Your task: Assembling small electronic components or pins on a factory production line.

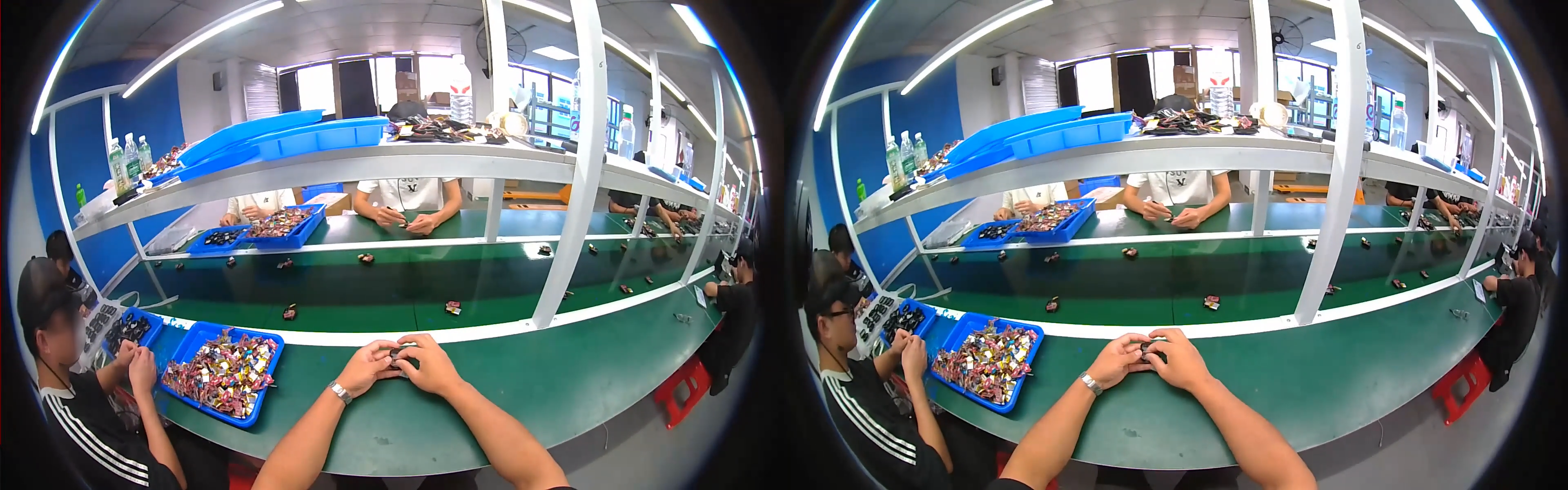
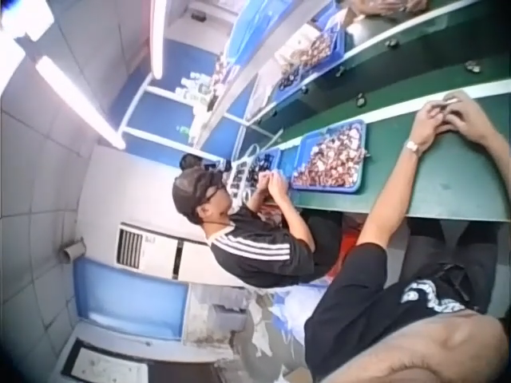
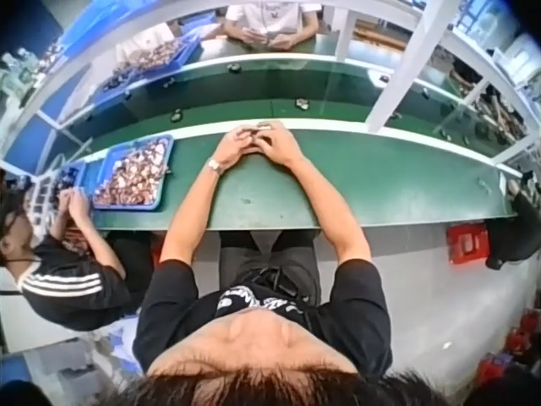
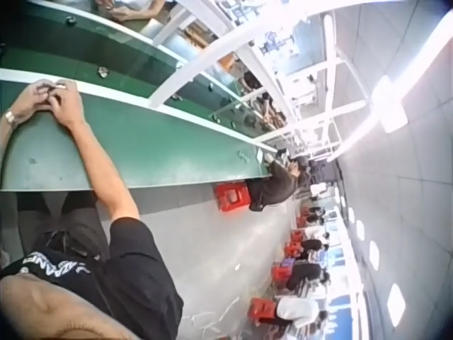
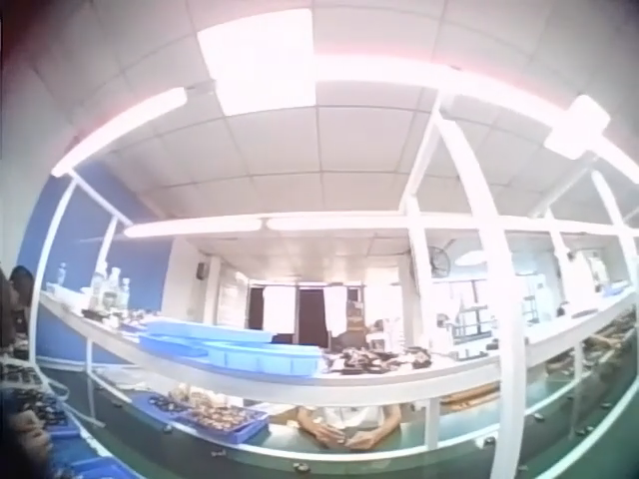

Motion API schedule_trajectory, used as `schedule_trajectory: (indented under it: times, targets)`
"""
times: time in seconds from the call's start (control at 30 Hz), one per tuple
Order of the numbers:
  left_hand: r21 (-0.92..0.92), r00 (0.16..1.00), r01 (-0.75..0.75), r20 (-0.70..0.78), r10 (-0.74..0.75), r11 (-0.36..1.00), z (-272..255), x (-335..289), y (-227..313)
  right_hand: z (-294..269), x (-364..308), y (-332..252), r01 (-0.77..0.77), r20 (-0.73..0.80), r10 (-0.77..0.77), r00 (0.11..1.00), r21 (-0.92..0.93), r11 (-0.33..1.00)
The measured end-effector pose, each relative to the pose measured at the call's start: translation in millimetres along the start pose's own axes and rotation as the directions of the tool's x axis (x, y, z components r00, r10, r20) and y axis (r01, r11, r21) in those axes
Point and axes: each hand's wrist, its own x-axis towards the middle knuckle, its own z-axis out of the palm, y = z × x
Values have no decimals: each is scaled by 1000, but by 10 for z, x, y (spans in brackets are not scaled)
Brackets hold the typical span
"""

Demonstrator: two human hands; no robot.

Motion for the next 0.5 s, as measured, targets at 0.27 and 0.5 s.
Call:
schedule_trajectory:
  times: [0.27, 0.5]
  targets:
    - [-26, 1000, -11, 11, 11, 1000, -67, 6, -35, 152, -17, -38, -34, -76, 35, 997, 8, 999]
    - [-58, 1000, -12, 2, 12, 998, -53, 13, -42, 218, -34, 7, -60, -140, 67, 988, 49, 997]
